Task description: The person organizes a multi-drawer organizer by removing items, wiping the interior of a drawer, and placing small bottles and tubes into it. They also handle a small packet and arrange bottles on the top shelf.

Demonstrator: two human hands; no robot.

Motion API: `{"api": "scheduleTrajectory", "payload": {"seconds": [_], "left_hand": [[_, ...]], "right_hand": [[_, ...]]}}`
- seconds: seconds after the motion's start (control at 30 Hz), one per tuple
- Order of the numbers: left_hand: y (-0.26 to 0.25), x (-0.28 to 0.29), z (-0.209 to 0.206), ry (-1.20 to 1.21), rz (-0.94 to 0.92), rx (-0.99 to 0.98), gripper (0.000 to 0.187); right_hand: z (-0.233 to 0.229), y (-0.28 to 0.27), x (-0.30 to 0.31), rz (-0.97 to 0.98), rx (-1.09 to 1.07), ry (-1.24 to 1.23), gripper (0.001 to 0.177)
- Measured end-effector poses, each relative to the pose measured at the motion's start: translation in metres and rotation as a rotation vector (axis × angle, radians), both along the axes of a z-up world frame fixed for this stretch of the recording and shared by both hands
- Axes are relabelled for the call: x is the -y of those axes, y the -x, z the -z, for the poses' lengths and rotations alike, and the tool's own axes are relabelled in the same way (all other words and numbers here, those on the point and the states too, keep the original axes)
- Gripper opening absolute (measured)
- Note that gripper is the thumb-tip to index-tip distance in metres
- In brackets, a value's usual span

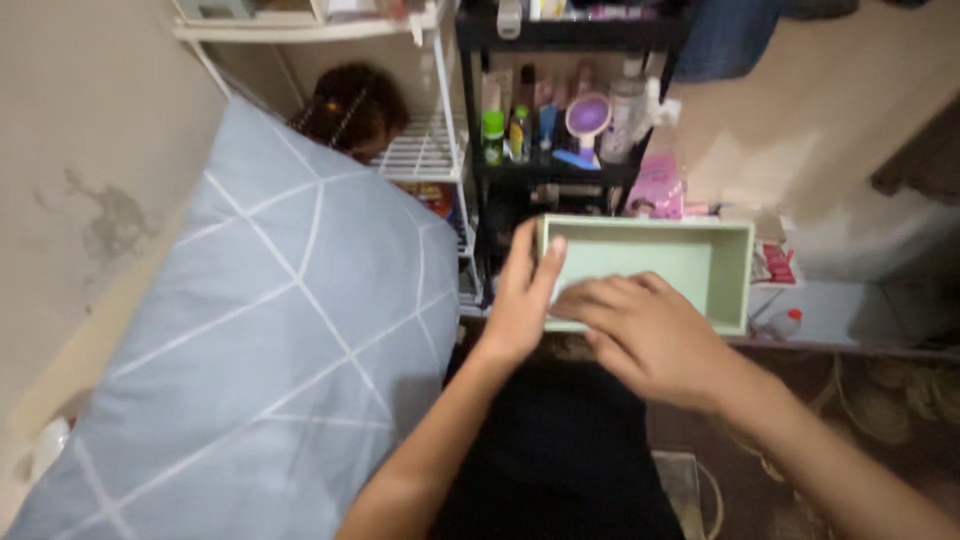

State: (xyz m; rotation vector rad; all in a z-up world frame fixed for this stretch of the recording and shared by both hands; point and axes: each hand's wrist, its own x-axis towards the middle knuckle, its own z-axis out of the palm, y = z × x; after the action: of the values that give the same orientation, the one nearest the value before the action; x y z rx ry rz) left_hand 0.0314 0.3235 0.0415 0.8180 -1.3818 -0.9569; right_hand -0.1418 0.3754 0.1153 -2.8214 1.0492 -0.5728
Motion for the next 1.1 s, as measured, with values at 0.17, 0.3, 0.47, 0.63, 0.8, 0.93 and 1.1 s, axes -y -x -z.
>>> {"api": "scheduleTrajectory", "payload": {"seconds": [0.17, 0.3, 0.47, 0.63, 0.8, 0.93, 1.1], "left_hand": [[-0.008, -0.015, -0.001, -0.051, -0.14, -0.122, 0.046], [0.024, -0.023, 0.016, 0.033, -0.2, -0.152, 0.045], [0.031, -0.022, 0.021, 0.104, -0.242, -0.122, 0.04], [0.024, -0.02, 0.024, 0.081, -0.278, -0.059, 0.034], [0.021, -0.024, 0.013, -0.124, -0.258, -0.054, 0.04], [0.042, -0.021, 0.034, -0.039, -0.334, 0.082, 0.041], [0.053, -0.021, 0.041, -0.338, -0.225, 0.175, 0.043]], "right_hand": [[-0.004, 0.031, -0.005, 0.581, -0.285, 0.074, 0.041], [0.026, 0.016, -0.01, 0.543, -0.246, 0.137, 0.045], [0.036, -0.008, -0.022, 0.235, 0.046, 0.248, 0.045], [0.023, 0.04, -0.001, 0.384, -0.168, 0.093, 0.039], [0.032, 0.062, 0.007, 0.552, -0.303, 0.037, 0.044], [0.062, 0.058, 0.014, 0.531, -0.364, 0.074, 0.048], [0.072, 0.068, 0.026, 0.382, -0.096, -0.333, 0.037]]}}
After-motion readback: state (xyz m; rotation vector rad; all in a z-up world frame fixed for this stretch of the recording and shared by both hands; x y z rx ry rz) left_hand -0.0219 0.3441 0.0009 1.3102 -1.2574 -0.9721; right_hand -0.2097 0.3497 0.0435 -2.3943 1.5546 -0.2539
